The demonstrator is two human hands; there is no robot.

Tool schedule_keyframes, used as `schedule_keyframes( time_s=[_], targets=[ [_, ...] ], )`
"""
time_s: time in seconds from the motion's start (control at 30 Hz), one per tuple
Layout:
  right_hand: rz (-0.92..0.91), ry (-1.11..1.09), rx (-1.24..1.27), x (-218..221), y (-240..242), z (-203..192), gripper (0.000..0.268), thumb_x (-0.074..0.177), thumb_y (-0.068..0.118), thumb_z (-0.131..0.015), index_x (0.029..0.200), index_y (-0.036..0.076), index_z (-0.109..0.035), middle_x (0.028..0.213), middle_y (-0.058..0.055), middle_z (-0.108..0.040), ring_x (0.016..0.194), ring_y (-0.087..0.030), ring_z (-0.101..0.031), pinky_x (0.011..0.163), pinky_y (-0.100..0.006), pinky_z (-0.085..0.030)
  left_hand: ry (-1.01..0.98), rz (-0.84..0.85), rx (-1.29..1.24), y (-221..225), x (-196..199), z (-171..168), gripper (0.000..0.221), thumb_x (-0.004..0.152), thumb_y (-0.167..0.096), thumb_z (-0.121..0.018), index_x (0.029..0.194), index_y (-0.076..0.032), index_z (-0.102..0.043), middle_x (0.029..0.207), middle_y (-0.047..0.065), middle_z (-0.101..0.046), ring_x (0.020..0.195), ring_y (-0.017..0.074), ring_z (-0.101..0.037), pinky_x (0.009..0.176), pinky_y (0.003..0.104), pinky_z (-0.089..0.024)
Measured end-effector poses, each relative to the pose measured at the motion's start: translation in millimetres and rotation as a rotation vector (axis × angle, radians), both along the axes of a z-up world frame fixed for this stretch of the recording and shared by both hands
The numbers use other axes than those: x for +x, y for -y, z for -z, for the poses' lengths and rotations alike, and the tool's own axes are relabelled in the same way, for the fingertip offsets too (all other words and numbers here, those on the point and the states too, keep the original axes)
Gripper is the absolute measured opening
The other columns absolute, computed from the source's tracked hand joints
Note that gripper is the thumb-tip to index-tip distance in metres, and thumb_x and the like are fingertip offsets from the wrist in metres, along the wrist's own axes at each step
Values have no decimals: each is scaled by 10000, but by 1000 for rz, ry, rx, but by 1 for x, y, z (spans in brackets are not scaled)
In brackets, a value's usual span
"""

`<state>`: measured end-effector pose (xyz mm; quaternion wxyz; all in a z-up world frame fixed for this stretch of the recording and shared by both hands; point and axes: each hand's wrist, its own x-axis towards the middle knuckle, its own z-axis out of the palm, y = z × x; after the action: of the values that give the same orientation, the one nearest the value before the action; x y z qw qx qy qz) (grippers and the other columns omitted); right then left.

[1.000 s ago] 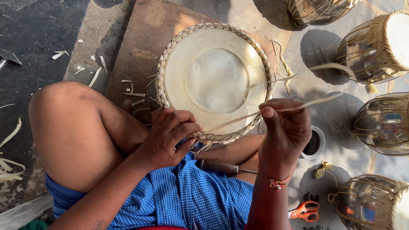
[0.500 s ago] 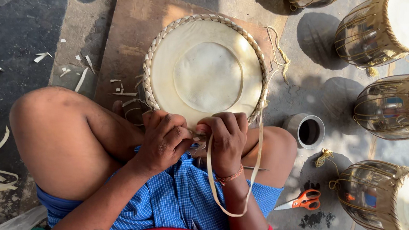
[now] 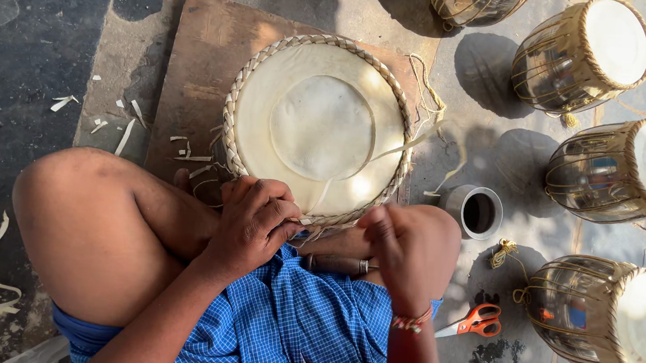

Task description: The person uses a small pointed tool to thread and tighten white strips around the rim of a drum, working on several drums positioned on a stone floor.

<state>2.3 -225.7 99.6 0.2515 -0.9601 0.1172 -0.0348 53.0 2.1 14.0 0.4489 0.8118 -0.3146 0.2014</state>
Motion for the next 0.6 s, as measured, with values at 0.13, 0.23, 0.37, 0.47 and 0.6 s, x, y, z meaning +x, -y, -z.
schedule_keyframes(
  time_s=[0.13,0.23,0.37,0.47,0.6],
  targets=[
    [-88,-77,341,-24,-47,56,285,885,305,-755,931,25,-722,714,-92,-715,613,-236,-716,572,-365,-549,-13,-3,4,0,-2,1,224,851,-227,-834,993,-207,-661,1082,-53,-612,1006,216,-536,928,423,-374],
    [-158,142,156,-21,-52,72,216,941,235,-733,861,39,-693,754,-108,-684,649,-309,-676,582,-405,-533,11,-1,23,2,-1,-7,214,858,-241,-827,992,-199,-665,1086,-44,-614,1005,218,-541,922,419,-373],
    [-346,126,60,-23,-53,79,226,944,197,-717,809,49,-613,747,-109,-623,655,-328,-642,574,-437,-513,86,-93,136,1,0,-9,191,841,-146,-815,974,-209,-695,1060,-58,-626,983,204,-560,903,410,-381],
    [-411,65,28,-32,-47,83,211,945,219,-723,866,60,-609,804,-97,-618,745,-304,-641,641,-428,-523,8,-43,31,0,1,-9,236,830,-203,-850,987,-169,-676,1059,-47,-622,968,231,-545,916,406,-418],
    [-493,103,-114,-30,-28,82,310,785,268,-752,1014,88,-649,1001,-82,-633,960,-310,-600,781,-452,-482,-58,36,9,-4,8,-14,258,790,-196,-858,972,-170,-678,1043,-24,-613,984,235,-554,910,404,-431]
  ],
)
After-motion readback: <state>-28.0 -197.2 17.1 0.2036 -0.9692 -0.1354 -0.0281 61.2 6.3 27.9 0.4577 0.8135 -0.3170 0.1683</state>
